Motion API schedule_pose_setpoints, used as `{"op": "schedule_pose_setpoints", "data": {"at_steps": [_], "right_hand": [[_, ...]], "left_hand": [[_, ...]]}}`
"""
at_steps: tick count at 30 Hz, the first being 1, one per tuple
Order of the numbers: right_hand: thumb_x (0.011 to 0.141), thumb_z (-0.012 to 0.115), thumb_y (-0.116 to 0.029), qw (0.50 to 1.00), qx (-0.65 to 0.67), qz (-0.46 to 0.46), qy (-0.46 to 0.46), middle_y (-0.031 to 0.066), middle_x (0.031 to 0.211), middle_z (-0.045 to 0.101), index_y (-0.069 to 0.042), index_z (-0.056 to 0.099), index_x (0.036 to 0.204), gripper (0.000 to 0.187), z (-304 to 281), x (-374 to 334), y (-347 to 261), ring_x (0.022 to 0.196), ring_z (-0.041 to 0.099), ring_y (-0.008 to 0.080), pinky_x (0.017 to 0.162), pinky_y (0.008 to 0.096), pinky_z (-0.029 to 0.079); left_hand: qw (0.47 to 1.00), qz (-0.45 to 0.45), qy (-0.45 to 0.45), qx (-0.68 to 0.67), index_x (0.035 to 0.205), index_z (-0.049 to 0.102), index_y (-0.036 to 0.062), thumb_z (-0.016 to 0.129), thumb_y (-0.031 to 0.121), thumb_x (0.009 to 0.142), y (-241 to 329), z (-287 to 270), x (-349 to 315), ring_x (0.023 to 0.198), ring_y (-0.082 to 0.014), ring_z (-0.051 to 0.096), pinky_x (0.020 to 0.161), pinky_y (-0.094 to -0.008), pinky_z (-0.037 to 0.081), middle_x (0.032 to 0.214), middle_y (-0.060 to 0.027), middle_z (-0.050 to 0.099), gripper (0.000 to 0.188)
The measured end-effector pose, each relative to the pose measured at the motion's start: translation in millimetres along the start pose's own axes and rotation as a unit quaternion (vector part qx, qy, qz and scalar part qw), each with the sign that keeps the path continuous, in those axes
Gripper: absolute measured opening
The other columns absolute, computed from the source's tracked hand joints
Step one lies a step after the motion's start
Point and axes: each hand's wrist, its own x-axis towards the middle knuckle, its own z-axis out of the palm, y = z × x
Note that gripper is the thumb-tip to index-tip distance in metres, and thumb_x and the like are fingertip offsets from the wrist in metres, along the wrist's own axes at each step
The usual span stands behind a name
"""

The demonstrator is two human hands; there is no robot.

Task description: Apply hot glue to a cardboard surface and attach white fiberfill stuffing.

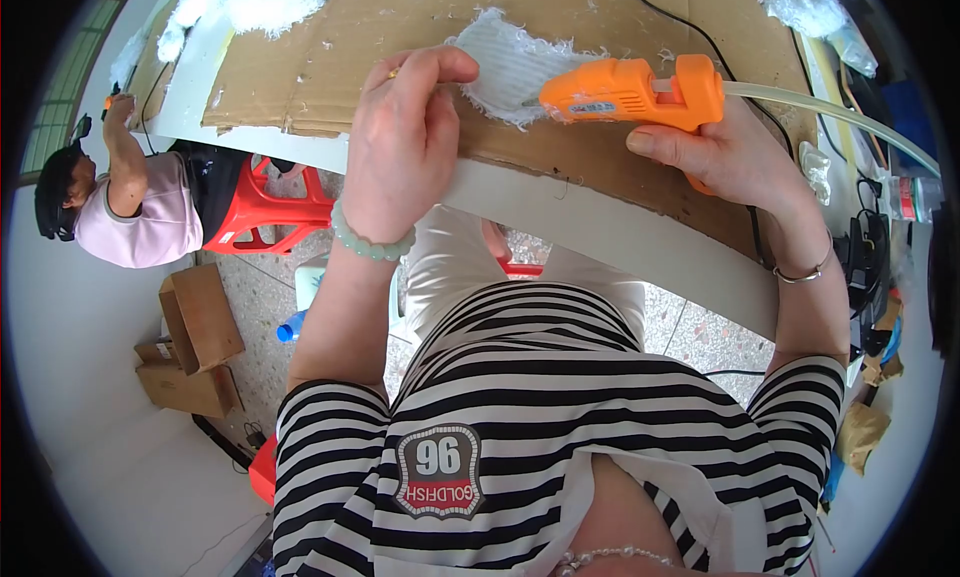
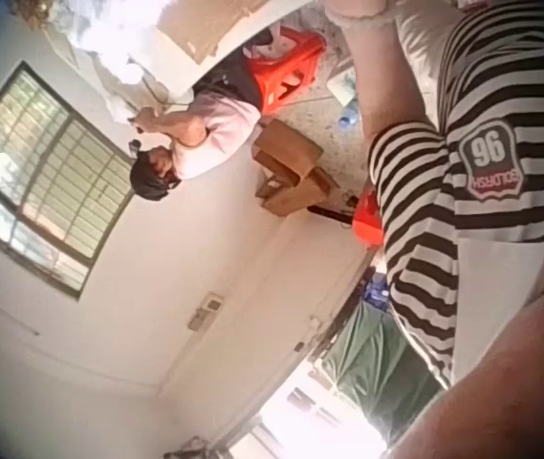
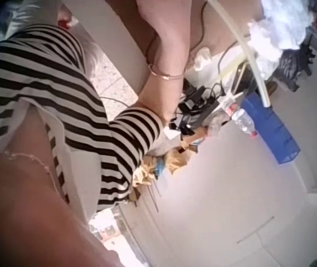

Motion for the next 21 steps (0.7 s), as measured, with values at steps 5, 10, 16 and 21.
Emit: {"op": "schedule_pose_setpoints", "data": {"at_steps": [5, 10, 16, 21], "right_hand": [[0.082, 0.065, -0.031, 1.000, -0.014, 0.005, -0.003, -0.0040, 0.062, 0.046, -0.005, 0.058, 0.101, 0.032, 1, 1, -6, 0.056, 0.041, 0.0060, 0.051, 0.0219, 0.035], [0.082, 0.065, -0.032, 1.000, -0.011, -0.018, 0.007, -0.0042, 0.060, 0.045, -0.005, 0.058, 0.098, 0.032, 7, 3, -6, 0.055, 0.041, 0.0062, 0.051, 0.0220, 0.035], [0.082, 0.066, -0.034, 0.999, -0.013, -0.031, 0.013, -0.0027, 0.063, 0.046, -0.005, 0.058, 0.096, 0.033, 12, 8, 0, 0.059, 0.042, 0.0072, 0.052, 0.0222, 0.035], [0.082, 0.066, -0.035, 0.999, -0.030, -0.021, 0.013, -0.0027, 0.065, 0.046, -0.005, 0.058, 0.095, 0.034, 14, 8, -12, 0.060, 0.041, 0.0075, 0.053, 0.0223, 0.035]], "left_hand": [[0.999, 0.001, -0.025, 0.028, 0.089, 0.054, 0.0012, 0.043, -0.012, 0.072, -7, -4, 2, 0.079, -0.0297, 0.059, 0.084, -0.0390, 0.043, 0.081, -0.0097, 0.063, 0.024], [1.000, 0.015, -0.021, 0.018, 0.089, 0.053, 0.0016, 0.042, -0.013, 0.072, -9, -3, 3, 0.071, -0.0275, 0.060, 0.088, -0.0389, 0.043, 0.079, -0.0091, 0.062, 0.025], [1.000, 0.014, -0.019, 0.013, 0.089, 0.054, 0.0018, 0.041, -0.013, 0.072, -12, -2, 3, 0.072, -0.0279, 0.060, 0.086, -0.0382, 0.043, 0.079, -0.0090, 0.063, 0.025], [1.000, -0.006, -0.020, 0.001, 0.091, 0.055, 0.0019, 0.041, -0.013, 0.072, -15, -3, 1, 0.080, -0.0288, 0.059, 0.081, -0.0365, 0.045, 0.082, -0.0091, 0.064, 0.028]]}}
